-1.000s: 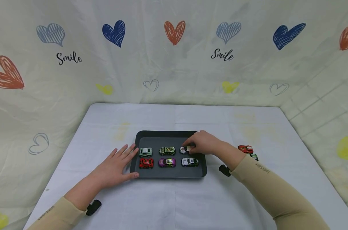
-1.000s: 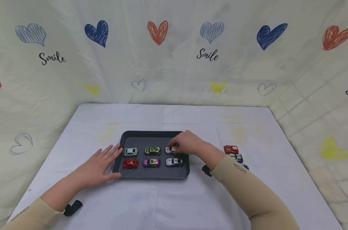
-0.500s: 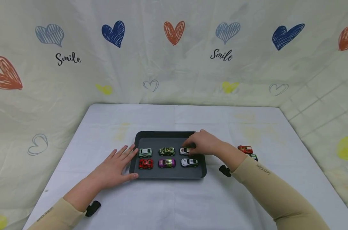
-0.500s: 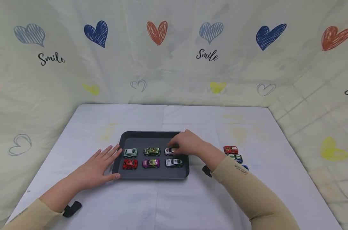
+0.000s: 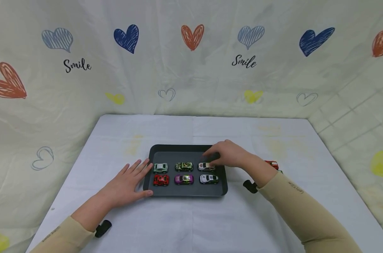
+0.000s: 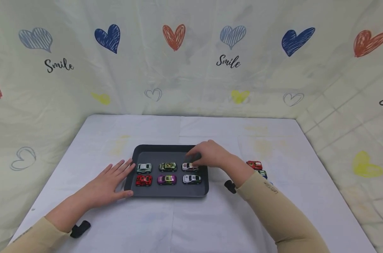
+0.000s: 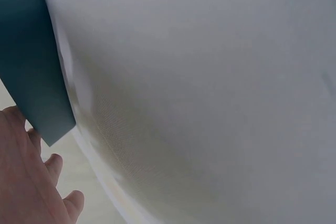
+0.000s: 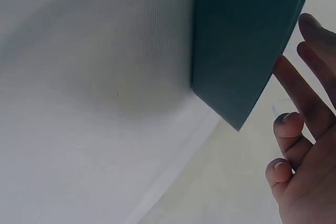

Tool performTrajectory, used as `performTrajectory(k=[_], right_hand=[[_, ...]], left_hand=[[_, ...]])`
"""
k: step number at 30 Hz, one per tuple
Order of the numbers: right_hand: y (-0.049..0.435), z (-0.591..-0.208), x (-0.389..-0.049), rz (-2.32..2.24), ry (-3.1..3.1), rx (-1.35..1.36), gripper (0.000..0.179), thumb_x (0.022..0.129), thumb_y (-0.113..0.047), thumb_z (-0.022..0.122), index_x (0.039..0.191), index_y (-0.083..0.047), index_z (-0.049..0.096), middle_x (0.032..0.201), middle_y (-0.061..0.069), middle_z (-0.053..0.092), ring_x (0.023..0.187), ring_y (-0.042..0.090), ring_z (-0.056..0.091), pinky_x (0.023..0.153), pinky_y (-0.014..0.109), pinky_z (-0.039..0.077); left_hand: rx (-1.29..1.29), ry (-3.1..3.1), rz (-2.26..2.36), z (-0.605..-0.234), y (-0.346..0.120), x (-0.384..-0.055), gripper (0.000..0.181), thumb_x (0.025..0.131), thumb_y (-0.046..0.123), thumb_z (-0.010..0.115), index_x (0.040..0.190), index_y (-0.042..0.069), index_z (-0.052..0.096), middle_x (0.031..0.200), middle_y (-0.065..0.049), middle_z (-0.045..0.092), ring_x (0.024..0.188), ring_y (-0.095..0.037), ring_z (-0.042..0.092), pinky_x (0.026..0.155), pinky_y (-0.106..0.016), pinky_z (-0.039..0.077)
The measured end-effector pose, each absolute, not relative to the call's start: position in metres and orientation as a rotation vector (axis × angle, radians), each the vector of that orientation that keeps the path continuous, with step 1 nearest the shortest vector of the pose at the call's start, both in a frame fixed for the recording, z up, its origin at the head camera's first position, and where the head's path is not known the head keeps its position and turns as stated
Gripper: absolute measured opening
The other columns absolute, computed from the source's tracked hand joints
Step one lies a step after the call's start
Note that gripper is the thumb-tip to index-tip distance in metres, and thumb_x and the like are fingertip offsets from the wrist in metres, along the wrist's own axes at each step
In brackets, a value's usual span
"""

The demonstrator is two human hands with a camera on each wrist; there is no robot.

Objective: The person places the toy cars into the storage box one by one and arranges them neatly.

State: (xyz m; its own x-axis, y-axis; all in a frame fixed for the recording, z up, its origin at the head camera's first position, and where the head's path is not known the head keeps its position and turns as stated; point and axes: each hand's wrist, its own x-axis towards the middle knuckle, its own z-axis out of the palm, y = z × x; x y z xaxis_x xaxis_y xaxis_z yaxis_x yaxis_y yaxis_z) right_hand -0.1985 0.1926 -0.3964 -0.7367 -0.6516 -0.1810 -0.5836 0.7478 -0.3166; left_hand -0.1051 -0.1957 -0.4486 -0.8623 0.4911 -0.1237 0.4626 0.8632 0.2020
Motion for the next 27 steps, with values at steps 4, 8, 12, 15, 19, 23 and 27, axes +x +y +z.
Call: performTrajectory(k=[4,8,12,15,19,23,27], right_hand=[[0.200,-0.391,-0.198,-0.385,2.667,-0.927,0.041,0.087,-0.032,0.078,0.126,-0.026,0.071,0.124,-0.005,0.068,0.117,0.021,0.061,0.100,0.045,0.047],[0.211,-0.387,-0.196,-0.376,2.689,-0.881,0.041,0.087,-0.029,0.078,0.127,-0.023,0.070,0.127,-0.002,0.067,0.121,0.026,0.058,0.103,0.048,0.044],[0.226,-0.388,-0.194,-0.372,2.701,-0.834,0.040,0.087,-0.028,0.077,0.126,-0.023,0.070,0.127,-0.001,0.067,0.122,0.028,0.057,0.104,0.050,0.043],[0.241,-0.390,-0.192,-0.383,2.711,-0.813,0.040,0.087,-0.027,0.078,0.125,-0.023,0.071,0.123,-0.002,0.068,0.119,0.027,0.059,0.101,0.050,0.045],[0.263,-0.391,-0.189,-0.390,2.721,-0.774,0.040,0.086,-0.026,0.078,0.125,-0.021,0.071,0.121,-0.003,0.069,0.117,0.026,0.060,0.098,0.049,0.047],[0.286,-0.390,-0.183,-0.390,2.722,-0.707,0.039,0.088,-0.028,0.077,0.126,-0.019,0.071,0.123,-0.001,0.068,0.120,0.030,0.058,0.099,0.051,0.047],[0.309,-0.390,-0.178,-0.405,2.729,-0.638,0.040,0.088,-0.030,0.076,0.126,-0.018,0.071,0.124,0.004,0.067,0.121,0.035,0.057,0.097,0.053,0.048]], left_hand=[[0.734,2.865,0.257,-0.448,-0.195,-0.105,0.096,0.088,0.072,0.054,0.160,0.019,0.020,0.166,-0.001,0.013,0.151,-0.033,0.014,0.118,-0.060,0.014],[0.746,2.872,0.259,-0.448,-0.196,-0.105,0.095,0.088,0.071,0.054,0.160,0.017,0.022,0.166,-0.003,0.014,0.150,-0.035,0.015,0.117,-0.061,0.015],[0.750,2.872,0.250,-0.448,-0.196,-0.105,0.095,0.088,0.072,0.053,0.160,0.017,0.021,0.166,-0.004,0.014,0.150,-0.035,0.015,0.117,-0.061,0.015],[0.753,2.873,0.254,-0.448,-0.196,-0.106,0.095,0.089,0.072,0.053,0.160,0.018,0.021,0.166,-0.003,0.013,0.151,-0.034,0.014,0.117,-0.061,0.015],[0.764,2.878,0.273,-0.448,-0.195,-0.106,0.094,0.089,0.070,0.055,0.160,0.017,0.023,0.166,-0.003,0.014,0.150,-0.034,0.015,0.117,-0.061,0.015],[0.767,2.879,0.268,-0.447,-0.196,-0.105,0.095,0.088,0.071,0.055,0.159,0.016,0.024,0.166,-0.005,0.015,0.150,-0.035,0.016,0.117,-0.061,0.016],[0.763,2.877,0.278,-0.450,-0.196,-0.106,0.096,0.087,0.072,0.054,0.160,0.017,0.023,0.166,-0.004,0.015,0.150,-0.035,0.015,0.117,-0.061,0.015]])
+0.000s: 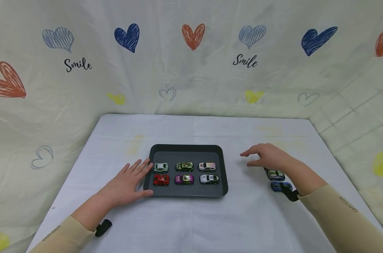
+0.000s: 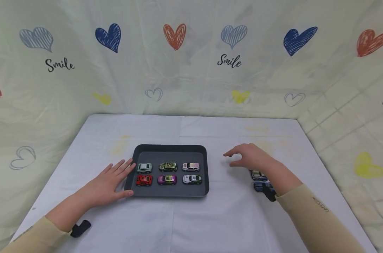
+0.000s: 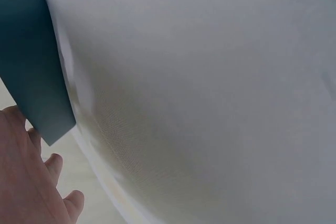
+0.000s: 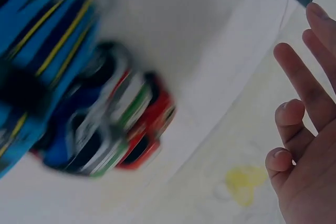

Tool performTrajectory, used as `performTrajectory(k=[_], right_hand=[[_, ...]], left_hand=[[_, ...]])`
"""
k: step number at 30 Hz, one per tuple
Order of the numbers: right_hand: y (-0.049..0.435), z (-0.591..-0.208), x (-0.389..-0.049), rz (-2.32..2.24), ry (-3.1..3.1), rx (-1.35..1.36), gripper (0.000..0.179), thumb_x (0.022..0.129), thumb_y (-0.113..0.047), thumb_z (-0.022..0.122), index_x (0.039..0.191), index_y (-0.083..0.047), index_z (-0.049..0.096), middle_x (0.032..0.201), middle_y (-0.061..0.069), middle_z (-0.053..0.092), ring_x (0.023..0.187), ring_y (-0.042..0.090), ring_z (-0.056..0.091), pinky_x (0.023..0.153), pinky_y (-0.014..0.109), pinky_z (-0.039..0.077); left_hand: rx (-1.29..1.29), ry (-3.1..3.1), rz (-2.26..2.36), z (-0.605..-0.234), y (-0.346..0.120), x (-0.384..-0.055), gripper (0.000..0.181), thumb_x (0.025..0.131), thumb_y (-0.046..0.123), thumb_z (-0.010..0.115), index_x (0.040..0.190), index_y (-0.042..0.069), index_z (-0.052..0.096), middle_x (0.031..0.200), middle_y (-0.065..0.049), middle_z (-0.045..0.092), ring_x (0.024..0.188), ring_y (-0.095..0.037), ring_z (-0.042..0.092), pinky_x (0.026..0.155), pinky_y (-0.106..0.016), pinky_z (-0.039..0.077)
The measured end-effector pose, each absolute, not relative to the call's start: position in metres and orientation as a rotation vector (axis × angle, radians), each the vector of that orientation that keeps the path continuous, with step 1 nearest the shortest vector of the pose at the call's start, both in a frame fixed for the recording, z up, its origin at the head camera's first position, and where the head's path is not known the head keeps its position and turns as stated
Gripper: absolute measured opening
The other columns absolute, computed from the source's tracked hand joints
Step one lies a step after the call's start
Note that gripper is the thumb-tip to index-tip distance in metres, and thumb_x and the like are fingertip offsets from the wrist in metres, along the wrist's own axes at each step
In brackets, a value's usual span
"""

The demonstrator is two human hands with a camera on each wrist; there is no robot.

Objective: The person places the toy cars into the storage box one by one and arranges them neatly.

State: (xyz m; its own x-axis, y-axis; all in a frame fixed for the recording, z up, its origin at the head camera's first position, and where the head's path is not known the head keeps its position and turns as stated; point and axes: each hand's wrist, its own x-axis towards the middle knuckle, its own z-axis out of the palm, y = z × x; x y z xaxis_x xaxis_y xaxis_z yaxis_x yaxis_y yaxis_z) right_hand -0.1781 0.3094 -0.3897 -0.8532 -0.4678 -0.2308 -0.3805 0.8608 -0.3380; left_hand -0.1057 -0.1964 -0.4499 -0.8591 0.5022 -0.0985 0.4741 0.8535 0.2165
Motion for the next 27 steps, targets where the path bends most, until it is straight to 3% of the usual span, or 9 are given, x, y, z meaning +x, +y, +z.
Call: performTrajectory(k=[11,21,27], right_hand=[[0.362,-0.388,-0.168,-0.392,2.741,-0.488,0.041,0.090,-0.033,0.073,0.128,-0.018,0.069,0.130,0.010,0.064,0.102,0.027,0.059,0.080,0.043,0.051],[0.379,-0.389,-0.168,-0.399,2.699,-0.385,0.044,0.090,-0.033,0.073,0.129,-0.015,0.068,0.133,0.019,0.059,0.097,0.028,0.056,0.075,0.043,0.051],[0.383,-0.391,-0.170,-0.397,2.646,-0.354,0.044,0.090,-0.033,0.074,0.128,-0.013,0.069,0.132,0.023,0.059,0.095,0.029,0.055,0.073,0.044,0.051]], left_hand=[[0.735,2.864,0.256,-0.452,-0.197,-0.108,0.096,0.088,0.074,0.052,0.160,0.020,0.020,0.166,-0.001,0.012,0.151,-0.032,0.012,0.118,-0.059,0.013],[0.751,2.880,0.251,-0.447,-0.196,-0.106,0.096,0.087,0.071,0.055,0.159,0.017,0.023,0.166,-0.004,0.016,0.150,-0.035,0.016,0.117,-0.062,0.015],[0.731,2.872,0.233,-0.453,-0.198,-0.108,0.097,0.086,0.076,0.051,0.160,0.021,0.019,0.167,0.000,0.011,0.151,-0.031,0.012,0.118,-0.059,0.013]])
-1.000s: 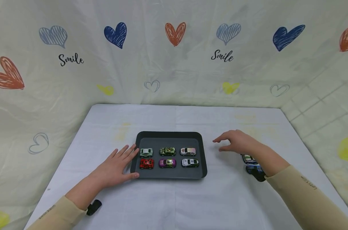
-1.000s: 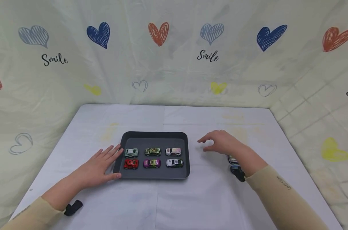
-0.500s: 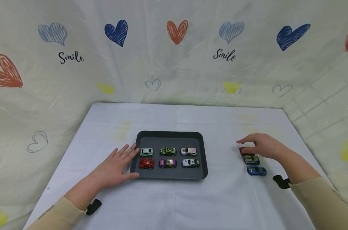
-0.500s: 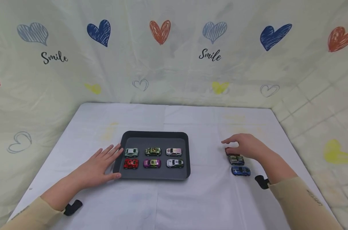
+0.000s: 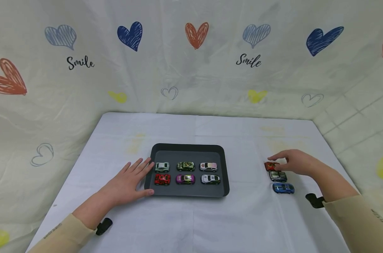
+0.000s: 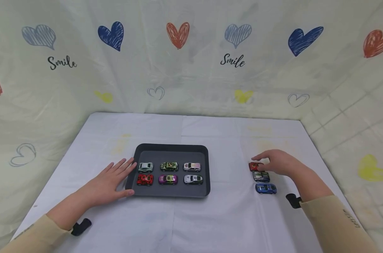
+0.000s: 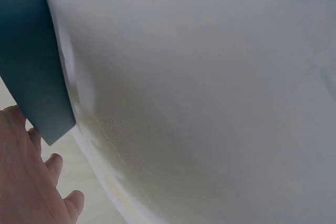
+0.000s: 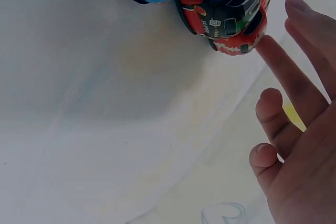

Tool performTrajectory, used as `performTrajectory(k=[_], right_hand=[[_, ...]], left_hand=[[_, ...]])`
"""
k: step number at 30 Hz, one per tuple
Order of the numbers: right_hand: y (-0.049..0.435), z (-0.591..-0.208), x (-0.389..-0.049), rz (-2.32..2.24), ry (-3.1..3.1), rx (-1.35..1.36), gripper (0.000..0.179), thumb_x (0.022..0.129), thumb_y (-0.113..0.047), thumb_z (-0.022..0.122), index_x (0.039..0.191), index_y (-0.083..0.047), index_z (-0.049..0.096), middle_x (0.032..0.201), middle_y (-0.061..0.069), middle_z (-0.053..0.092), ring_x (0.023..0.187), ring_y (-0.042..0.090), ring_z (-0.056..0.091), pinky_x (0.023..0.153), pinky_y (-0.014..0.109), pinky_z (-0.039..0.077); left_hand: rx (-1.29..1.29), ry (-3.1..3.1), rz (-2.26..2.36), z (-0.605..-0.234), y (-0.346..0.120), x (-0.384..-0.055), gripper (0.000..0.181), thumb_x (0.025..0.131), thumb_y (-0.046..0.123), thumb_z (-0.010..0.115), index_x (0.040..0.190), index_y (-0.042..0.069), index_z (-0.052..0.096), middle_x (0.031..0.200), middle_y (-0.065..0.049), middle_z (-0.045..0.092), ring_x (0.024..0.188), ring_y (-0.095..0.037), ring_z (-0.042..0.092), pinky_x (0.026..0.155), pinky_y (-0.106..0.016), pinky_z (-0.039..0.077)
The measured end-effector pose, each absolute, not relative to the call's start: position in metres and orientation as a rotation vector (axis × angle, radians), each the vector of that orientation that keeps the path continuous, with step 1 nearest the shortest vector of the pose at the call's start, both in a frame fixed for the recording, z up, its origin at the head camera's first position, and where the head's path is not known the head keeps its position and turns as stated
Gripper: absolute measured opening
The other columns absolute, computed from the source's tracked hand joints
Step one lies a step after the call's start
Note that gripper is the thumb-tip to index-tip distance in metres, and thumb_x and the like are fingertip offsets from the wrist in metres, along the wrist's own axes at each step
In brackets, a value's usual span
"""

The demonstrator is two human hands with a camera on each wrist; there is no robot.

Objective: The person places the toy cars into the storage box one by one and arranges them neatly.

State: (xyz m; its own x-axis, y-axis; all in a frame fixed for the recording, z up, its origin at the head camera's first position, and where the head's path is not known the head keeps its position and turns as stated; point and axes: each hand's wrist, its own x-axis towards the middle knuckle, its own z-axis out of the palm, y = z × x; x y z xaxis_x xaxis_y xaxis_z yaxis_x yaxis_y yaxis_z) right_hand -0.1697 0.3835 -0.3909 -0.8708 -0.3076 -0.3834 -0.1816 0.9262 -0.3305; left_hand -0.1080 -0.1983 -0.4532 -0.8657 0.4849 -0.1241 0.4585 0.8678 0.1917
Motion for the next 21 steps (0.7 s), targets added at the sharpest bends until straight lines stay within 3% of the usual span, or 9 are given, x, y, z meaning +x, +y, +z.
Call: performTrajectory(k=[3,11,17,21], right_hand=[[0.384,-0.394,-0.171,-0.393,2.642,-0.354,0.041,0.089,-0.031,0.074,0.126,-0.014,0.070,0.130,0.022,0.060,0.096,0.029,0.056,0.074,0.045,0.051],[0.386,-0.406,-0.173,-0.338,2.649,-0.388,0.035,0.089,-0.022,0.073,0.122,-0.011,0.072,0.126,0.023,0.063,0.114,0.046,0.056,0.085,0.056,0.052],[0.388,-0.408,-0.174,-0.332,2.663,-0.391,0.035,0.088,-0.018,0.074,0.122,-0.009,0.072,0.123,0.023,0.064,0.103,0.036,0.059,0.076,0.046,0.052],[0.389,-0.409,-0.176,-0.355,2.658,-0.384,0.034,0.089,-0.018,0.073,0.122,-0.010,0.072,0.122,0.022,0.064,0.090,0.026,0.055,0.068,0.036,0.046]], left_hand=[[0.725,2.875,0.227,-0.455,-0.199,-0.109,0.098,0.086,0.078,0.049,0.160,0.021,0.020,0.167,0.002,0.011,0.151,-0.030,0.012,0.119,-0.058,0.013],[0.754,2.872,0.250,-0.451,-0.197,-0.107,0.096,0.087,0.074,0.052,0.160,0.019,0.022,0.166,-0.002,0.014,0.150,-0.034,0.015,0.117,-0.060,0.015],[0.756,2.868,0.240,-0.444,-0.195,-0.105,0.094,0.089,0.073,0.051,0.159,0.017,0.024,0.166,-0.004,0.016,0.150,-0.034,0.015,0.118,-0.061,0.015],[0.754,2.865,0.227,-0.442,-0.195,-0.104,0.094,0.089,0.073,0.050,0.160,0.017,0.023,0.166,-0.004,0.016,0.150,-0.034,0.015,0.118,-0.061,0.015]])
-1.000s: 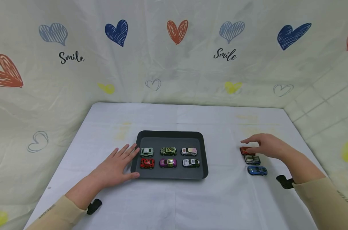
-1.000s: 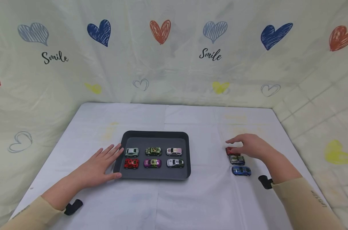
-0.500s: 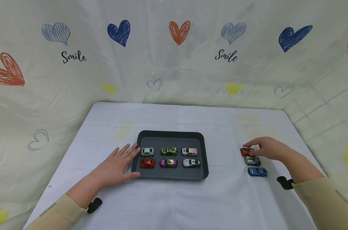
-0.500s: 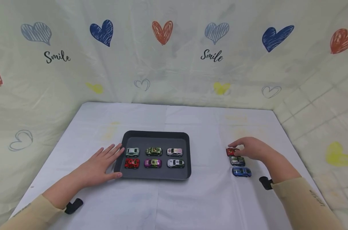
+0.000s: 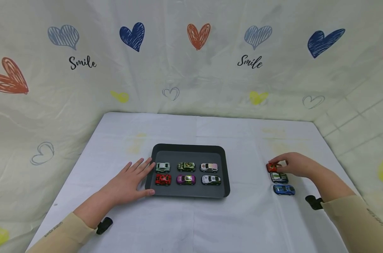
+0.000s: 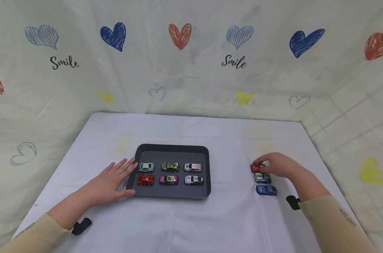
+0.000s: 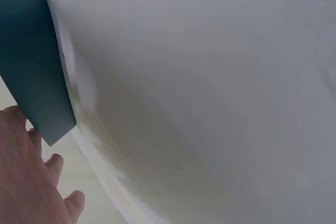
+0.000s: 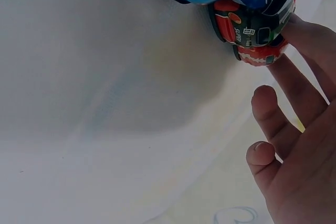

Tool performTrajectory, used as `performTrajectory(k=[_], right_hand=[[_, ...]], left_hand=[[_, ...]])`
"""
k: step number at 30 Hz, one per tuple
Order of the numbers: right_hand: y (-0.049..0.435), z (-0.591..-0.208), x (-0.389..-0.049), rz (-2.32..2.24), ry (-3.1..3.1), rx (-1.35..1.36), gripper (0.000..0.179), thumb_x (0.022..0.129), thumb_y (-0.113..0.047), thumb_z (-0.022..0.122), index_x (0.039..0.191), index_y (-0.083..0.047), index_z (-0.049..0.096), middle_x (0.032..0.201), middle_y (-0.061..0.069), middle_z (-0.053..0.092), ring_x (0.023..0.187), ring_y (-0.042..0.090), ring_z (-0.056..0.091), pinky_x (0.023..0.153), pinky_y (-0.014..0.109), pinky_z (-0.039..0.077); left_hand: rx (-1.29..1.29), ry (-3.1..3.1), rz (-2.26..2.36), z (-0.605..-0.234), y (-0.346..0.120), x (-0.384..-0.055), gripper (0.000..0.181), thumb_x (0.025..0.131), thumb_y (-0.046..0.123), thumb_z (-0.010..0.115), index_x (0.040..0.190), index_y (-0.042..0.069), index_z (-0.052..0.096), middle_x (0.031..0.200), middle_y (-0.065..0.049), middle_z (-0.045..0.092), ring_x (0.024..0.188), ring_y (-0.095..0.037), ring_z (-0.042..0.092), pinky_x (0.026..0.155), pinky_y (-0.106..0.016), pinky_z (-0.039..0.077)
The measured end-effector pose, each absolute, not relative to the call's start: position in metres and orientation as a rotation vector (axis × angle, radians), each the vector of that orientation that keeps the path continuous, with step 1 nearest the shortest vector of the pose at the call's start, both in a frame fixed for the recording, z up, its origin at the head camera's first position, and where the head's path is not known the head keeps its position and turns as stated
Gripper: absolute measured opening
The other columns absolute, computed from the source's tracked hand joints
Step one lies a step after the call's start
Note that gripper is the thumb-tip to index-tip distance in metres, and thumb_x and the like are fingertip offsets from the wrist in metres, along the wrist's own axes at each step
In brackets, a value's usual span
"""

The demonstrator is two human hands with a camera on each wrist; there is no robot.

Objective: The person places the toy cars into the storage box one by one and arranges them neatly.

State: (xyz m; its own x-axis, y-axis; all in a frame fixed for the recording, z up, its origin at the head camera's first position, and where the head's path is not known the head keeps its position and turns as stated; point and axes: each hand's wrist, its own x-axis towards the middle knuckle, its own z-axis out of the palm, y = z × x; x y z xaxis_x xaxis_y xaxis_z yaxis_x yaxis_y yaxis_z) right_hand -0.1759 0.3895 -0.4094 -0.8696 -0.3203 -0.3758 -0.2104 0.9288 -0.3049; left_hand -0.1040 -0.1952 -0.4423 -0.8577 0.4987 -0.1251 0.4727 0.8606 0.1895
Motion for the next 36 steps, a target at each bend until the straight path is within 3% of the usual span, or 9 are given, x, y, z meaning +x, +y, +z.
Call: performTrajectory(k=[6,14,23,29,36], right_hand=[[0.393,-0.415,-0.179,-0.403,2.644,-0.385,0.035,0.090,-0.021,0.071,0.123,-0.011,0.071,0.122,0.020,0.064,0.081,0.021,0.049,0.063,0.033,0.040],[0.391,-0.415,-0.179,-0.423,2.652,-0.422,0.032,0.090,-0.023,0.072,0.118,-0.010,0.071,0.118,0.014,0.066,0.098,0.027,0.057,0.077,0.043,0.050],[0.395,-0.415,-0.178,-0.526,2.659,-0.407,0.030,0.088,-0.019,0.072,0.114,-0.006,0.066,0.101,0.005,0.062,0.079,0.019,0.048,0.062,0.033,0.043],[0.397,-0.413,-0.180,-0.557,2.679,-0.397,0.036,0.088,-0.025,0.075,0.118,-0.007,0.066,0.105,0.005,0.063,0.082,0.020,0.046,0.062,0.032,0.042],[0.388,-0.406,-0.179,-0.587,2.668,-0.371,0.042,0.088,-0.032,0.076,0.122,-0.008,0.068,0.105,0.003,0.063,0.080,0.019,0.044,0.060,0.032,0.040]], left_hand=[[0.748,2.874,0.228,-0.445,-0.195,-0.105,0.095,0.088,0.071,0.054,0.159,0.017,0.024,0.166,-0.004,0.016,0.150,-0.035,0.015,0.117,-0.061,0.016],[0.736,2.862,0.223,-0.446,-0.195,-0.105,0.095,0.088,0.071,0.054,0.160,0.018,0.022,0.166,-0.003,0.014,0.151,-0.034,0.014,0.118,-0.061,0.014],[0.743,2.865,0.235,-0.447,-0.196,-0.107,0.094,0.088,0.072,0.053,0.160,0.019,0.021,0.166,-0.002,0.013,0.151,-0.033,0.013,0.118,-0.060,0.014],[0.753,2.868,0.223,-0.446,-0.196,-0.107,0.098,0.087,0.081,0.041,0.160,0.019,0.021,0.166,-0.002,0.014,0.151,-0.033,0.013,0.118,-0.060,0.014],[0.766,2.872,0.232,-0.449,-0.197,-0.107,0.097,0.087,0.077,0.048,0.160,0.019,0.023,0.166,-0.003,0.015,0.150,-0.035,0.015,0.117,-0.061,0.015]])
